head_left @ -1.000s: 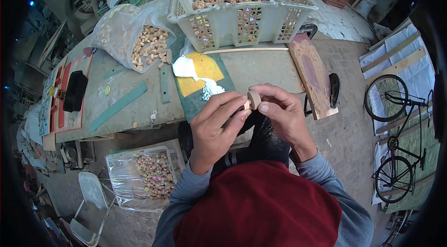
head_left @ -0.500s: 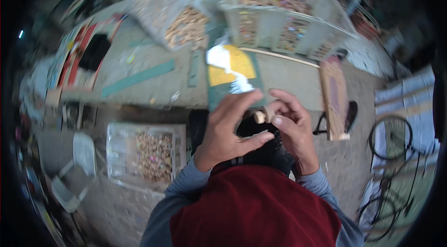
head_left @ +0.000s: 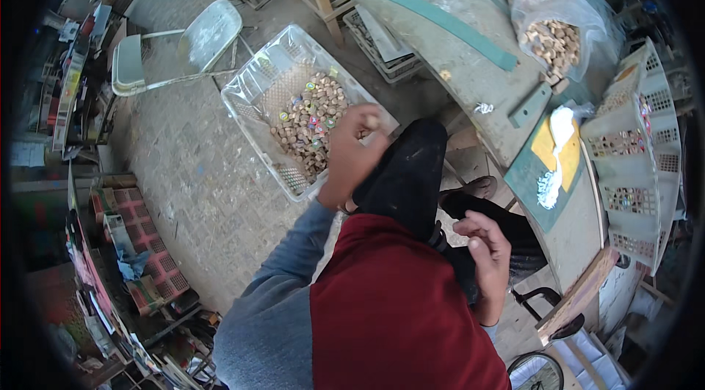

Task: Applying glue to small wooden components and assembling them as part of a manufacturing process.

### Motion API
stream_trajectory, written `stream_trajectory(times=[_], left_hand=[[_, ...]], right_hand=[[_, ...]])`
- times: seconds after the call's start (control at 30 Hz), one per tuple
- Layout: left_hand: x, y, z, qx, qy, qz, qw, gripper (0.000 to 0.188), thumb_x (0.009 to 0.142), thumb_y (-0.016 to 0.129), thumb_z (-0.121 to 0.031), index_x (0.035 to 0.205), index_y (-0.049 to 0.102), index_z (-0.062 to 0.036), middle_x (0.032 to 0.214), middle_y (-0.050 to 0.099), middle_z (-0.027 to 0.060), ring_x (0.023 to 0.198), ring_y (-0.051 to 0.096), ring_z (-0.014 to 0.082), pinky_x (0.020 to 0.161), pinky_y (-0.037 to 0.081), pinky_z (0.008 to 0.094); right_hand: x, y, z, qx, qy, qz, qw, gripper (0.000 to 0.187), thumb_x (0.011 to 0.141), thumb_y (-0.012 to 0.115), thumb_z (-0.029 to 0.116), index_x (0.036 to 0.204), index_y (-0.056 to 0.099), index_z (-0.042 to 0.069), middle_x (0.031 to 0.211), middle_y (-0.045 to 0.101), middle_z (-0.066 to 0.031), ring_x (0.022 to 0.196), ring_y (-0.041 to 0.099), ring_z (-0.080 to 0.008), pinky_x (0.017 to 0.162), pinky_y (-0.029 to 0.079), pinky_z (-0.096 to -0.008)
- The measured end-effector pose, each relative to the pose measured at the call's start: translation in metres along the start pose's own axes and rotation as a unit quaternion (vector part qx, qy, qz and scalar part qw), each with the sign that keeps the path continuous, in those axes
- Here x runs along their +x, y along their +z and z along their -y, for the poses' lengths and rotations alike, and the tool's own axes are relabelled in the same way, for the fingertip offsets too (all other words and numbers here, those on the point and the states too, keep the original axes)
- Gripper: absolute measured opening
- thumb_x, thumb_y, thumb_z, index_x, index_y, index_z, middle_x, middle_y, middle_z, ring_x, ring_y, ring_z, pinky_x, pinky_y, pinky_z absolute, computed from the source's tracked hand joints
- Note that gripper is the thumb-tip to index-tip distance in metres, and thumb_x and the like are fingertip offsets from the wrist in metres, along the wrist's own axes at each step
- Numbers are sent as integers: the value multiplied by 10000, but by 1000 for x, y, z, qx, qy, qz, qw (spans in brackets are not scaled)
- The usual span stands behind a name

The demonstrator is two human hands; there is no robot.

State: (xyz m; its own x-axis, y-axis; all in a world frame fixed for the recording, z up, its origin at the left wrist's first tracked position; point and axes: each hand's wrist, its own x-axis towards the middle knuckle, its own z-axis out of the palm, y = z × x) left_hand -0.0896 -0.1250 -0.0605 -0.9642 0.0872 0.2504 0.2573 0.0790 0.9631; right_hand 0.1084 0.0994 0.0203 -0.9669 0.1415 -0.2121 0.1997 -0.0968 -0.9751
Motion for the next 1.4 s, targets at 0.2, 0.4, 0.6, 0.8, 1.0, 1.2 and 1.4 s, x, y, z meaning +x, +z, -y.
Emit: stream_trajectory(times=[0.2,0.4,0.6,0.8,1.0,1.2,1.4], left_hand=[[3,-121,165,115,-207,-120,964,291,859,685,-83,1133,646,8,873,701,98,740,667,148,672,539,286],[-26,-189,276,446,-179,-176,859,687,752,767,-275,1339,545,5,905,713,219,857,706,361,782,546,445],[-25,-221,259,487,-221,-181,825,722,787,721,-233,1425,453,-27,1064,689,278,996,674,425,886,528,477],[12,-202,159,372,-141,-213,893,550,892,649,-179,1383,506,24,992,727,196,922,709,304,838,543,384],[45,-139,80,221,-57,-195,954,274,935,584,-84,1172,668,25,876,730,129,780,687,167,735,532,303],[74,-31,-35,229,162,-28,960,128,931,638,-51,969,705,50,782,675,144,682,641,204,643,499,310],[87,49,-74,58,280,30,958,118,929,599,6,983,693,51,717,611,100,590,563,148,539,428,262]], right_hand=[[12,14,-18,-123,56,-3,991,343,923,633,78,1253,611,-12,1078,706,-150,1017,661,-212,933,489,-332],[16,8,-27,-183,35,-13,982,337,928,637,90,1248,618,-12,1052,707,-158,1005,669,-218,917,496,-337],[18,4,-35,-199,20,-30,979,323,927,636,96,1232,631,-12,1034,711,-164,969,683,-236,882,510,-344],[18,7,-29,-208,-3,-41,977,278,929,628,79,1193,648,-9,1010,708,-162,949,684,-228,850,517,-331],[16,9,-5,-169,-76,-65,981,106,944,600,47,916,649,-44,890,677,-111,756,630,-182,681,499,-298],[-14,-29,22,-115,-239,-181,947,231,942,624,119,753,593,-11,697,629,-113,643,579,-169,567,444,-291],[-38,-66,48,-150,-320,-359,864,310,975,594,202,732,568,12,662,597,-104,608,537,-157,554,406,-283]])
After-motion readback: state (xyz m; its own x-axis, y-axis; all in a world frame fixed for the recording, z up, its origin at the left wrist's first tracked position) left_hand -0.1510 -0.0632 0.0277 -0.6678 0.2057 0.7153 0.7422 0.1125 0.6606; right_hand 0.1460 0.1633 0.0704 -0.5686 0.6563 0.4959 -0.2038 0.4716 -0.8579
